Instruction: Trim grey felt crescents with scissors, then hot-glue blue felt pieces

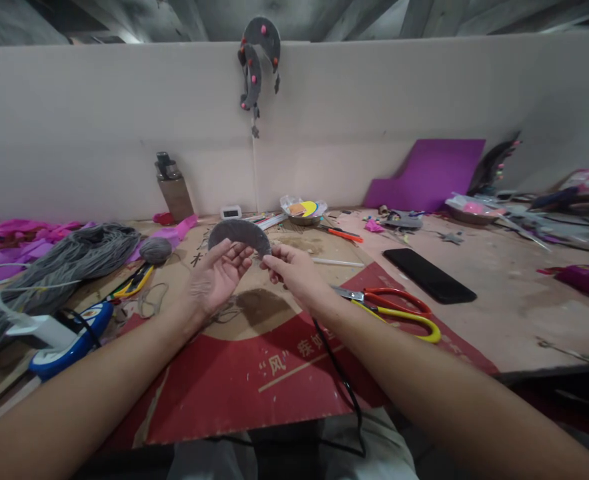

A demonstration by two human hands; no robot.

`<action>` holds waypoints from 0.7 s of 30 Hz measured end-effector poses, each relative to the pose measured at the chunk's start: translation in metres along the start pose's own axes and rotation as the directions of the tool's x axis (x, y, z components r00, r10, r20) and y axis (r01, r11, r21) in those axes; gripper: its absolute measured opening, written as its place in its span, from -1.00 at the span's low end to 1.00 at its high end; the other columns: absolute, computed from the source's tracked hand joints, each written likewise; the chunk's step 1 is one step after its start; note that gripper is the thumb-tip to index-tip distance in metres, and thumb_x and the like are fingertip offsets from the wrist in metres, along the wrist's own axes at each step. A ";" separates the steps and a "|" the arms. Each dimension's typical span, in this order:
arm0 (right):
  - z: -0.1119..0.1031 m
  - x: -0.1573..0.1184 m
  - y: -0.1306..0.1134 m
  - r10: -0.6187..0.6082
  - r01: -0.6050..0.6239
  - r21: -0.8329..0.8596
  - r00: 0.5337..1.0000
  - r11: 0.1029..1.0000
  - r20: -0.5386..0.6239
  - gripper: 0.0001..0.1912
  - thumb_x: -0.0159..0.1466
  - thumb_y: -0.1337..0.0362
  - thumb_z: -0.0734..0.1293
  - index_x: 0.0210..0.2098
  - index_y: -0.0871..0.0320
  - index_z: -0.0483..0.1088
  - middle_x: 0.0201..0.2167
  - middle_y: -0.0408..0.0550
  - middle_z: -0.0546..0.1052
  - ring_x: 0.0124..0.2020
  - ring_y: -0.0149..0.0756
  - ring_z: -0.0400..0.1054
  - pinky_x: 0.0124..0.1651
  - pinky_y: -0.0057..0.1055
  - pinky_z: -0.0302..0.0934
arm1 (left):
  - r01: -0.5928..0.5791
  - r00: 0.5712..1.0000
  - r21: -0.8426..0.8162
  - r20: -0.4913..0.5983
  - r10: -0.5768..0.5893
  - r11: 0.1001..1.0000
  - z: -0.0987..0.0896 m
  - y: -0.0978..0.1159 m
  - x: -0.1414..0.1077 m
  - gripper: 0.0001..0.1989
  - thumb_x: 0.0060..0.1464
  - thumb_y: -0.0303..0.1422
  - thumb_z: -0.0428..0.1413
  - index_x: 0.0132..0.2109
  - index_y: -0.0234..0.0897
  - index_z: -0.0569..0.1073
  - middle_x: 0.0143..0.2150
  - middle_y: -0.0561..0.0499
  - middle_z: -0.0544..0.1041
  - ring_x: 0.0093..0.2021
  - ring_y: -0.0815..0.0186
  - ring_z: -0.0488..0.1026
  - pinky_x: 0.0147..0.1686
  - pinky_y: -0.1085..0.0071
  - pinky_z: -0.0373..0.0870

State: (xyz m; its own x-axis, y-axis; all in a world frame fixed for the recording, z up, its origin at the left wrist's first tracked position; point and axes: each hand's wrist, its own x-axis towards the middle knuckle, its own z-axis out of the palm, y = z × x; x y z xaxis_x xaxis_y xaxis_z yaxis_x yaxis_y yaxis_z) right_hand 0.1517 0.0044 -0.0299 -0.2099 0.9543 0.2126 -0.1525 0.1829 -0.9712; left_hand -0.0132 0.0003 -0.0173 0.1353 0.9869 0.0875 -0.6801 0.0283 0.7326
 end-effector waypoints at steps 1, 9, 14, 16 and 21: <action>-0.001 0.000 -0.001 0.019 -0.019 0.047 1.000 0.999 -0.004 -0.83 0.07 0.18 0.34 -0.47 0.15 0.34 -0.50 -0.21 0.44 -0.58 -0.53 0.16 -0.49 -0.49 0.06 | 0.006 1.000 -0.012 0.021 -0.006 1.000 -0.001 -0.001 -0.002 -0.81 -0.08 -0.36 0.30 -0.29 -0.35 0.53 -0.26 -0.05 0.59 -0.16 0.28 0.53 -0.17 0.43 0.47; 0.004 -0.006 0.004 0.015 -0.020 0.088 0.998 0.996 0.060 -0.81 0.08 0.15 0.36 -0.47 0.15 0.34 -0.51 -0.19 0.43 -0.56 -0.51 0.16 -0.47 -0.48 0.08 | -0.057 0.998 0.241 0.025 0.053 0.969 0.003 -0.020 0.001 -0.86 -0.13 -0.45 0.32 -0.38 -0.29 0.51 -0.42 0.06 0.50 -0.39 0.42 0.44 -0.31 0.48 0.38; 0.002 -0.006 0.002 -0.010 0.010 0.007 1.000 1.000 0.021 -0.76 0.15 0.08 0.31 -0.40 0.14 0.33 -0.52 -0.21 0.43 -0.57 -0.50 0.20 -0.48 -0.48 0.12 | -0.111 0.991 0.354 -0.029 0.129 0.929 0.012 -0.023 0.006 -0.82 -0.20 -0.42 0.36 -0.49 -0.35 0.49 -0.55 0.06 0.44 -0.51 0.45 0.35 -0.42 0.47 0.29; 0.000 -0.005 0.001 -0.021 0.021 -0.006 1.000 1.000 0.016 -0.77 0.17 0.09 0.30 -0.43 0.13 0.31 -0.55 -0.22 0.41 -0.60 -0.50 0.20 -0.50 -0.49 0.10 | -0.109 0.991 0.358 -0.028 0.127 0.927 0.014 -0.023 0.004 -0.82 -0.20 -0.42 0.37 -0.49 -0.35 0.50 -0.55 0.05 0.44 -0.51 0.44 0.35 -0.43 0.46 0.30; -0.003 -0.004 0.007 -0.028 0.029 -0.042 0.999 0.999 0.027 -0.76 0.19 0.11 0.27 -0.49 0.14 0.29 -0.61 -0.23 0.37 -0.62 -0.50 0.18 -0.51 -0.49 0.07 | -0.072 0.994 0.269 -0.064 0.092 0.960 0.014 -0.026 0.000 -0.82 -0.22 -0.44 0.36 -0.45 -0.35 0.50 -0.52 0.06 0.48 -0.49 0.43 0.40 -0.41 0.47 0.34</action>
State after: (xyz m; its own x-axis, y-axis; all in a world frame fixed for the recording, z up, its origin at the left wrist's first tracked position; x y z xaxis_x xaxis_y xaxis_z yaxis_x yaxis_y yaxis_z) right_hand 0.1544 0.0024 -0.0378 -0.2315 0.9421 0.2426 -0.1175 0.2204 -0.9683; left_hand 0.0141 -0.0025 -0.0266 0.0261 0.9934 0.1115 -0.4687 -0.0864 0.8791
